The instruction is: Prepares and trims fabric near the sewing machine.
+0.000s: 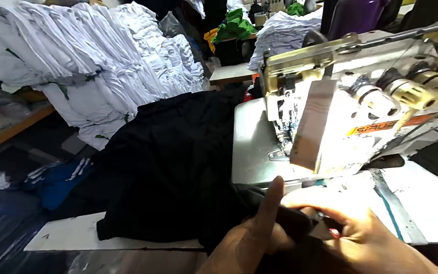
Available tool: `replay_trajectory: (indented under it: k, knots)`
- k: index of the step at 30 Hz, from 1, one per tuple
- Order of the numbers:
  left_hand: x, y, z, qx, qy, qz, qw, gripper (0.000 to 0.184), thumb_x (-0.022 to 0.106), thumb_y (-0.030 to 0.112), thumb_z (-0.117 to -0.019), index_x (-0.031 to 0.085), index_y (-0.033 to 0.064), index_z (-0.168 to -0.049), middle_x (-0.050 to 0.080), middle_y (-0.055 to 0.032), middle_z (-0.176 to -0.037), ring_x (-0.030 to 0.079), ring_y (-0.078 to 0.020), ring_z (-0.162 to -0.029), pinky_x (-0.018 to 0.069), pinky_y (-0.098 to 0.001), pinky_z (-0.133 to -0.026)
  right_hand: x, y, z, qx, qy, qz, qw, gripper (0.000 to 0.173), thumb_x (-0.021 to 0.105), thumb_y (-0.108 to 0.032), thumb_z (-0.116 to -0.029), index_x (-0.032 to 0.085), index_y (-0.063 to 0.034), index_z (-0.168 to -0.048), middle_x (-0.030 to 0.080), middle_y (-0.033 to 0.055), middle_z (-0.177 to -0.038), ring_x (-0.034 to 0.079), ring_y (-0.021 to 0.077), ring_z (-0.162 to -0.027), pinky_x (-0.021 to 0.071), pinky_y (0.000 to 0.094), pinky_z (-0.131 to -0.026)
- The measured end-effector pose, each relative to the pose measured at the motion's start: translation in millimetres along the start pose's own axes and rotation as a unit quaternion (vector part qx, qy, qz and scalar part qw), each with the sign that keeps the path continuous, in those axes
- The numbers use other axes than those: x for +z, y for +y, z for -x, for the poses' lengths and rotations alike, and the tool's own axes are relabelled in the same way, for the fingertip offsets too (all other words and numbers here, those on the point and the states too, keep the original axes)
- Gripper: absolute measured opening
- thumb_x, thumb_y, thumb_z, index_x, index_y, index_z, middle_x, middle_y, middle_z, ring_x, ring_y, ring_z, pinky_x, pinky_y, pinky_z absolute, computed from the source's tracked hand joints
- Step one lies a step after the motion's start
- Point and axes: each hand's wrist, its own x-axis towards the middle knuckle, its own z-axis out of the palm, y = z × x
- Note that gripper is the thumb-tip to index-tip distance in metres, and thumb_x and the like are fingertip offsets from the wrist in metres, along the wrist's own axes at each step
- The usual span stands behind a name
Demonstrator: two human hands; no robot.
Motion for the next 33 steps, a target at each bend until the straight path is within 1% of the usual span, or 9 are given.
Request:
replay_trajectory:
  k: [1, 3, 6, 8, 10, 13, 18, 29, 33]
  knots:
    - [2, 0, -3, -0.008, 0.015, -0.003, 1.000, 0.069, 0.048, -0.004, -0.0958, 0.012, -0.0192, -0.153, 0.064, -0.0166, -0.096, 0.060, -0.0060, -0.091, 0.0492, -0.0222, -0.087, 3, 3, 4, 0.021, 0.008, -0.020, 1.000, 0.020, 0.063, -0.011, -0.0907, 0.070, 0.0002, -0.106, 0.071, 0.0100, -0.098, 0.064, 0.0043, -0.093, 0.0479, 0.0125, -0.085]
    - [6, -1, -7, -0.032, 0.090, -0.053, 0.994, 0.063, 0.050, -0.001, -0.0988, 0.020, -0.0168, -0.153, 0.067, -0.0131, -0.098, 0.061, -0.0003, -0.090, 0.0507, -0.0182, -0.085, 7, 7, 12, 0.075, 0.049, -0.074, 0.993, 0.017, 0.062, -0.014, -0.0946, 0.068, 0.0007, -0.101, 0.069, 0.0060, -0.091, 0.061, -0.0022, -0.084, 0.0479, 0.0095, -0.077]
    - [3, -11, -9, -0.033, 0.201, -0.181, 0.962, 0.055, 0.055, 0.004, -0.1005, 0.037, -0.0072, -0.151, 0.073, -0.0039, -0.106, 0.064, 0.0064, -0.098, 0.0515, -0.0143, -0.091, 8, 5, 19, 0.127, 0.177, -0.050, 0.975, 0.008, 0.063, -0.016, -0.0951, 0.066, -0.0098, -0.098, 0.066, -0.0074, -0.081, 0.057, -0.0125, -0.071, 0.0468, 0.0044, -0.064]
    - [1, -20, -11, -0.013, 0.233, -0.261, 0.937, 0.040, 0.056, 0.007, -0.1015, 0.053, -0.0040, -0.140, 0.075, -0.0048, -0.105, 0.065, 0.0047, -0.099, 0.0507, -0.0142, -0.092, 4, 6, 22, 0.106, 0.230, 0.054, 0.966, 0.008, 0.065, -0.019, -0.0946, 0.064, -0.0121, -0.098, 0.065, -0.0080, -0.084, 0.056, -0.0134, -0.079, 0.0442, 0.0022, -0.072]
    - [5, -36, -13, 0.018, 0.256, -0.290, 0.922, 0.020, 0.056, 0.012, -0.1029, 0.063, 0.0034, -0.119, 0.074, -0.0025, -0.104, 0.065, 0.0039, -0.102, 0.0498, -0.0130, -0.093, 3, 14, 27, 0.075, 0.261, 0.148, 0.951, 0.009, 0.064, -0.020, -0.0954, 0.062, -0.0118, -0.100, 0.065, -0.0047, -0.089, 0.059, -0.0097, -0.087, 0.0451, 0.0038, -0.078]
    - [8, -66, -18, 0.086, 0.285, -0.278, 0.913, 0.006, 0.056, 0.020, -0.1042, 0.059, 0.0141, -0.103, 0.067, 0.0061, -0.103, 0.063, 0.0052, -0.104, 0.0501, -0.0108, -0.092, 4, 27, 34, 0.047, 0.279, 0.201, 0.938, 0.007, 0.063, -0.019, -0.0960, 0.060, -0.0150, -0.102, 0.065, -0.0046, -0.094, 0.061, -0.0051, -0.092, 0.0480, 0.0073, -0.082]
    - [11, -77, -15, 0.105, 0.293, -0.254, 0.916, 0.007, 0.059, 0.021, -0.1021, 0.056, 0.0160, -0.098, 0.061, 0.0079, -0.105, 0.059, 0.0071, -0.103, 0.0476, -0.0071, -0.090, 5, 32, 40, 0.045, 0.272, 0.203, 0.940, 0.008, 0.061, -0.021, -0.0991, 0.059, -0.0159, -0.105, 0.062, -0.0045, -0.096, 0.060, -0.0054, -0.093, 0.0466, 0.0071, -0.083]
    - [13, -84, -9, 0.097, 0.296, -0.216, 0.925, 0.008, 0.061, 0.021, -0.1007, 0.056, 0.0166, -0.098, 0.061, 0.0079, -0.104, 0.061, 0.0057, -0.101, 0.0507, -0.0088, -0.089, 2, 34, 36, 0.078, 0.245, 0.164, 0.952, 0.007, 0.062, -0.019, -0.0948, 0.062, -0.0145, -0.100, 0.062, -0.0075, -0.088, 0.055, -0.0119, -0.082, 0.0428, 0.0025, -0.075]
    - [11, -83, -9, 0.097, 0.282, -0.205, 0.932, 0.007, 0.061, 0.024, -0.1017, 0.060, 0.0184, -0.104, 0.061, 0.0093, -0.105, 0.061, 0.0057, -0.102, 0.0505, -0.0095, -0.089, 2, 34, 36, 0.080, 0.236, 0.149, 0.957, 0.007, 0.063, -0.020, -0.0948, 0.062, -0.0156, -0.101, 0.061, -0.0086, -0.087, 0.055, -0.0126, -0.081, 0.0425, 0.0019, -0.073]
